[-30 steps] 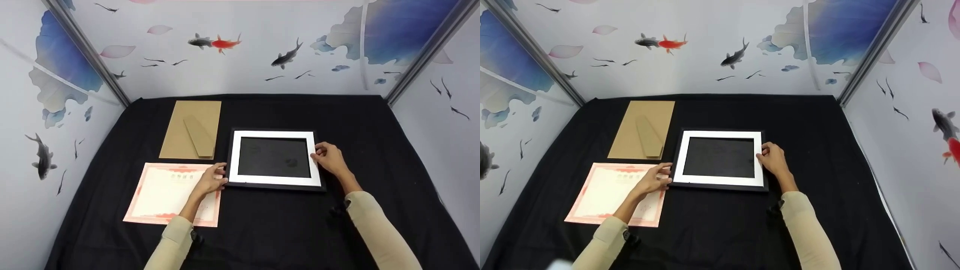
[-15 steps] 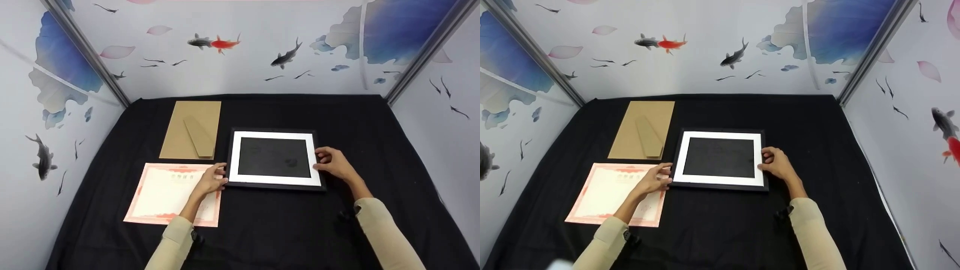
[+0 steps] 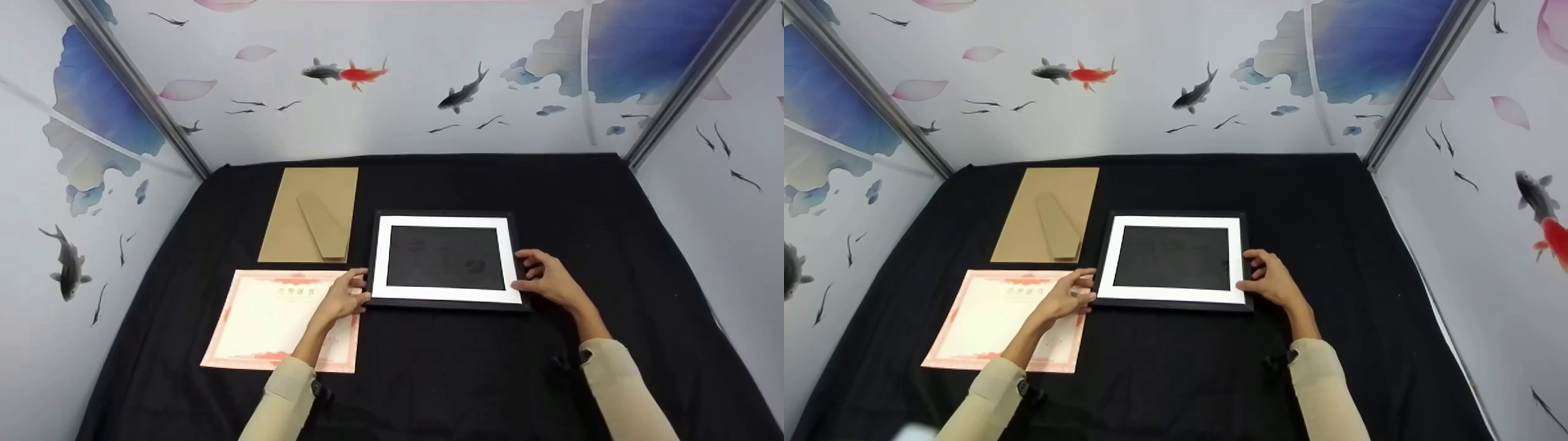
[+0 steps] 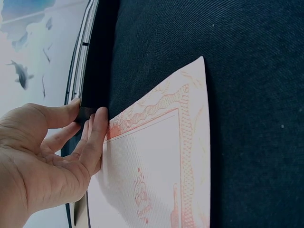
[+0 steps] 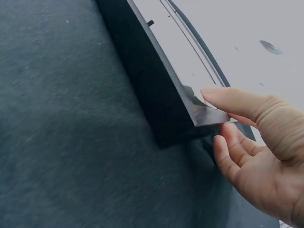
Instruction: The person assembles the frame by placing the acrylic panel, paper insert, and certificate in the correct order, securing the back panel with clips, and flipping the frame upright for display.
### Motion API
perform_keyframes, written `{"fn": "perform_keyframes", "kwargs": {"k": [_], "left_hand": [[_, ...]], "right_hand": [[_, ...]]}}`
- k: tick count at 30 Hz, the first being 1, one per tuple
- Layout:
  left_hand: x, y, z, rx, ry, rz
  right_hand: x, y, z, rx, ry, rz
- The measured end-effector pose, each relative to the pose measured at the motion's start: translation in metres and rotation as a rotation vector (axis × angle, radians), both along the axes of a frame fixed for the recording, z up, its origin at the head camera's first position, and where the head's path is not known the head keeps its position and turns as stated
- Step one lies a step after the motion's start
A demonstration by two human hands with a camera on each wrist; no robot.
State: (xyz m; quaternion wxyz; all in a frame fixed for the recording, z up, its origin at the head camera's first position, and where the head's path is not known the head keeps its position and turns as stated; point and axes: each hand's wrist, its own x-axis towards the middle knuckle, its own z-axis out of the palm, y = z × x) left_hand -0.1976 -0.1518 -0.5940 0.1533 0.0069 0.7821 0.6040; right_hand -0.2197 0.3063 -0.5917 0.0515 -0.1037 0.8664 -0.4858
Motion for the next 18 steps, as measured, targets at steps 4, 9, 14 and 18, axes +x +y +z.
{"fn": "perform_keyframes", "kwargs": {"k": [4, 9, 14, 18], "left_hand": [[0.000, 0.000, -0.001, 0.001, -0.006, 0.005], [-0.001, 0.001, -0.003, 0.007, -0.003, 0.003], [-0.001, -0.001, -0.004, 0.001, -0.001, -0.002], [-0.001, -0.002, -0.003, -0.007, 0.001, -0.009]], "right_hand": [[0.011, -0.005, 0.011, -0.034, 0.001, 0.021], [0.015, -0.001, 0.010, -0.036, 0.003, 0.058], [0.010, 0.012, -0.003, -0.038, -0.044, 0.115], [0.006, 0.020, -0.004, -0.063, -0.104, 0.155]]}}
